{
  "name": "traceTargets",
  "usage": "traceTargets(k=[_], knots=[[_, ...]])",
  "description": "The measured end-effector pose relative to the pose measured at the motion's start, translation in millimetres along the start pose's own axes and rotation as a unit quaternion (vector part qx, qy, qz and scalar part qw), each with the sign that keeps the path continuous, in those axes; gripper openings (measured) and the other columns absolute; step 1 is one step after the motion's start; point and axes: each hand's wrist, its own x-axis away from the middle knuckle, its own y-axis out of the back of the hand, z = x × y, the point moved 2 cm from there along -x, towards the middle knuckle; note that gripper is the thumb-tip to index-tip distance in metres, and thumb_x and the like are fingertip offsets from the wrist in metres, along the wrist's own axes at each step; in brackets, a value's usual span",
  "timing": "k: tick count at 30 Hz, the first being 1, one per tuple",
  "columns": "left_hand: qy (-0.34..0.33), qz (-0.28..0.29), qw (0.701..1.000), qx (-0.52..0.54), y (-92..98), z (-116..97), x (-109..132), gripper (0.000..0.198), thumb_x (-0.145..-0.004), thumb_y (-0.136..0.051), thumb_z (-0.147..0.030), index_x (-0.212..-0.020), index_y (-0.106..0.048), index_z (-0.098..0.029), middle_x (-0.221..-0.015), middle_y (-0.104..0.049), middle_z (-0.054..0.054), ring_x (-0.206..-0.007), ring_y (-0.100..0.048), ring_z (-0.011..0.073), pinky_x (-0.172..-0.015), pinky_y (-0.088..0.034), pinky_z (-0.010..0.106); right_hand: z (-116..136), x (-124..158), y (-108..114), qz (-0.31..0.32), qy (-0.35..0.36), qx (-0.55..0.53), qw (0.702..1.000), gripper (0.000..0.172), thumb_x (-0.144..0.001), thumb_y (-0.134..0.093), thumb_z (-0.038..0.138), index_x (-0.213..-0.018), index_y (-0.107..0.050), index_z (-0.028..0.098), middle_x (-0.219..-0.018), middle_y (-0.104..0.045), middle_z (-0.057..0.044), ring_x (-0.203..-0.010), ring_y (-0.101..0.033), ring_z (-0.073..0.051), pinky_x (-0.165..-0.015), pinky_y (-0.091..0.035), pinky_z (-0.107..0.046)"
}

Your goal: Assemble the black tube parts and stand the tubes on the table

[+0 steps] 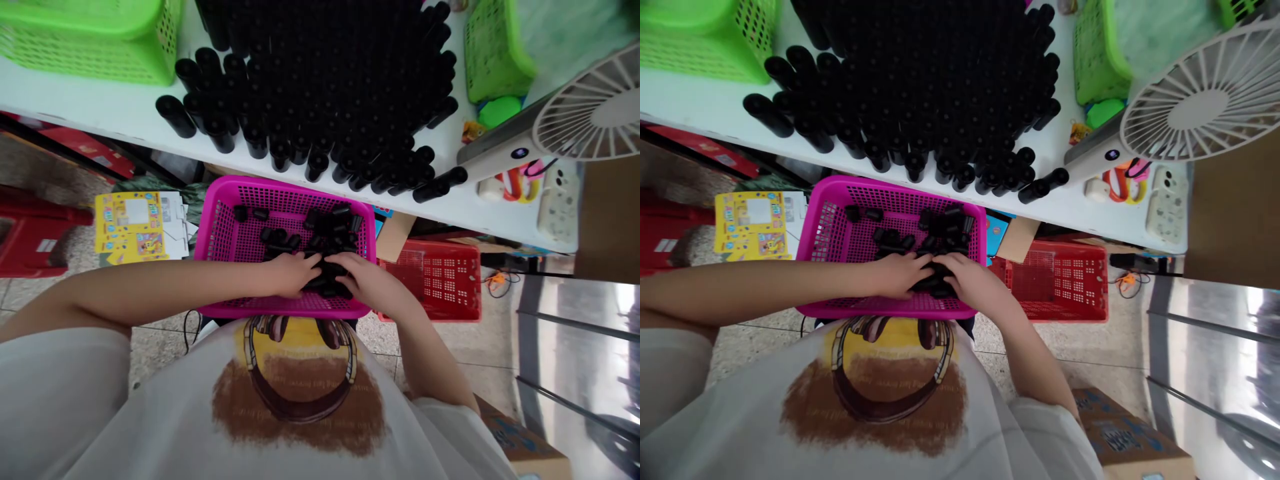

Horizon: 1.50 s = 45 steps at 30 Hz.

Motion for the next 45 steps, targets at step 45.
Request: traceTargets(k=[45], knots=[[0.202, -0.174, 0.952, 0.153, 47.7, -5.2, 83.0, 0.038, -0.094, -0.056, -0.031, -0.127, -0.070, -0.017, -0.117, -0.078, 0.016, -0.107, -0.076, 0.0382, -0.086, -0.063, 0.050, 56.5, -5.3, 2.2, -0.277, 0.159, -0.129, 0.939, 0.045, -0.100, -0.070, 0.021, -0.142, -0.067, 0.036, -0.123, -0.071, -0.006, -0.108, -0.074, -0.020, -0.097, -0.066, -0.035]])
